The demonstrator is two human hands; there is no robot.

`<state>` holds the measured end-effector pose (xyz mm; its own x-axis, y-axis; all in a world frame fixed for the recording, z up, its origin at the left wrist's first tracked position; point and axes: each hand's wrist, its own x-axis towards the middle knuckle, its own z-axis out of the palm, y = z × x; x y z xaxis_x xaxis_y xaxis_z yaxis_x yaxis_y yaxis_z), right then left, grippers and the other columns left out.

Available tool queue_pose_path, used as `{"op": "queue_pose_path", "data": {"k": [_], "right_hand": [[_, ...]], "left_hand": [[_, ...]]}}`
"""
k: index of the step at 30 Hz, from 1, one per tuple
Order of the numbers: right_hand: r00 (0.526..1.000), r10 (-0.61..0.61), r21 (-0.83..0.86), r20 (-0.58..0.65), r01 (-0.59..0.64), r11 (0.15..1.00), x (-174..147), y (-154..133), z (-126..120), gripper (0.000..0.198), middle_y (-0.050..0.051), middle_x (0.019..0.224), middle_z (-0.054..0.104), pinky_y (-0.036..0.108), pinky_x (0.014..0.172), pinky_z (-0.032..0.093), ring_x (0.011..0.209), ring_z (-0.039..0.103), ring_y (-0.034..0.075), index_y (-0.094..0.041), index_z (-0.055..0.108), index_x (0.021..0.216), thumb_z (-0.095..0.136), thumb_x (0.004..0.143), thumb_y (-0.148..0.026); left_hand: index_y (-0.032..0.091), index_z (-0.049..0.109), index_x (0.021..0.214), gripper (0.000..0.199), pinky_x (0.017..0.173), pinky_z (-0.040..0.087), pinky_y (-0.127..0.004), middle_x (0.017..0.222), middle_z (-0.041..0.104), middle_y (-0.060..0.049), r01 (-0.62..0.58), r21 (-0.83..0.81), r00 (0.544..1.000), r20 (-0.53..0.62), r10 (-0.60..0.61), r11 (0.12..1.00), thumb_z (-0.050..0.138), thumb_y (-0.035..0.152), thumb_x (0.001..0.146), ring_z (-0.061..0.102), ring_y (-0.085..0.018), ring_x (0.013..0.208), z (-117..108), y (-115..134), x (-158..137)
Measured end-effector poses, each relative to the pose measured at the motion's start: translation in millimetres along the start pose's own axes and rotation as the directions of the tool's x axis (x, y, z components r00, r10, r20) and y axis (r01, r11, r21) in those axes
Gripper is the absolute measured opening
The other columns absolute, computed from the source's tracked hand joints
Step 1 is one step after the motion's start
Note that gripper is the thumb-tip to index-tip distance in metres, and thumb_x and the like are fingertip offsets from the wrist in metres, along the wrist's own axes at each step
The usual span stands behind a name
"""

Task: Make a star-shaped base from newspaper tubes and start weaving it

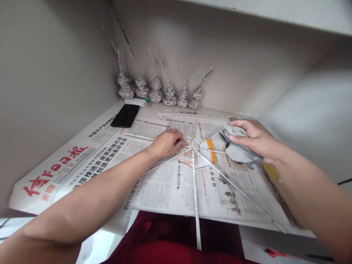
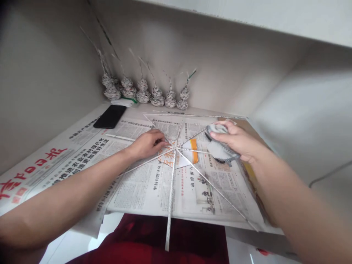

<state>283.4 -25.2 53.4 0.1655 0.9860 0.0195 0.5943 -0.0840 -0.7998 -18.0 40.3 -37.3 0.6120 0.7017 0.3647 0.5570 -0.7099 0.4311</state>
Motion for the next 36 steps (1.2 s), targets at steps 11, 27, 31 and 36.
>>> {"op": "queue_pose_path", "data": {"k": [11, 27, 31, 36], "right_hand": [[0.941, -0.225, -0.348, 0.254, 0.306, 0.886, -22, -29, 77, 0.030, 0.001, 0.093, 0.074, 0.034, 0.070, 0.051, 0.072, 0.066, 0.019, -0.029, 0.072, 0.109, 0.059, 0.088, -0.047], [0.848, -0.479, -0.658, 0.227, 0.496, 0.566, -19, -21, 103, 0.018, 0.007, 0.096, 0.072, 0.032, 0.067, 0.042, 0.076, 0.065, 0.021, -0.021, 0.068, 0.100, 0.056, 0.086, -0.022], [0.819, -0.506, -0.734, 0.268, 0.515, 0.444, -20, -19, 110, 0.020, 0.008, 0.102, 0.071, 0.032, 0.065, 0.041, 0.080, 0.065, 0.022, -0.020, 0.069, 0.101, 0.055, 0.087, -0.020], [0.807, -0.504, -0.723, 0.307, 0.543, 0.428, -19, -19, 113, 0.021, 0.006, 0.103, 0.072, 0.031, 0.069, 0.043, 0.084, 0.066, 0.021, -0.020, 0.070, 0.102, 0.055, 0.087, -0.019]], "left_hand": [[0.016, 0.061, 0.077, 0.020, 0.078, 0.045, -0.031, 0.083, 0.061, -0.006, -0.007, -0.031, 1.000, 0.000, 0.007, 0.999, 0.059, 0.030, 0.091, 0.058, -0.020, 0.084, -2, 1, -1], [0.016, 0.063, 0.078, 0.020, 0.076, 0.044, -0.031, 0.082, 0.061, -0.006, 0.005, 0.004, 1.000, -0.001, -0.005, 1.000, 0.060, 0.031, 0.090, 0.057, -0.020, 0.083, -1, 2, 0], [0.016, 0.063, 0.078, 0.020, 0.077, 0.045, -0.032, 0.083, 0.062, -0.007, -0.001, 0.009, 1.000, -0.004, 0.001, 1.000, 0.060, 0.030, 0.090, 0.058, -0.021, 0.084, 0, 1, 0], [0.015, 0.064, 0.079, 0.020, 0.078, 0.045, -0.032, 0.083, 0.062, -0.007, -0.006, 0.023, 1.000, -0.002, 0.006, 1.000, 0.059, 0.031, 0.091, 0.058, -0.021, 0.085, 0, 1, 0]]}}
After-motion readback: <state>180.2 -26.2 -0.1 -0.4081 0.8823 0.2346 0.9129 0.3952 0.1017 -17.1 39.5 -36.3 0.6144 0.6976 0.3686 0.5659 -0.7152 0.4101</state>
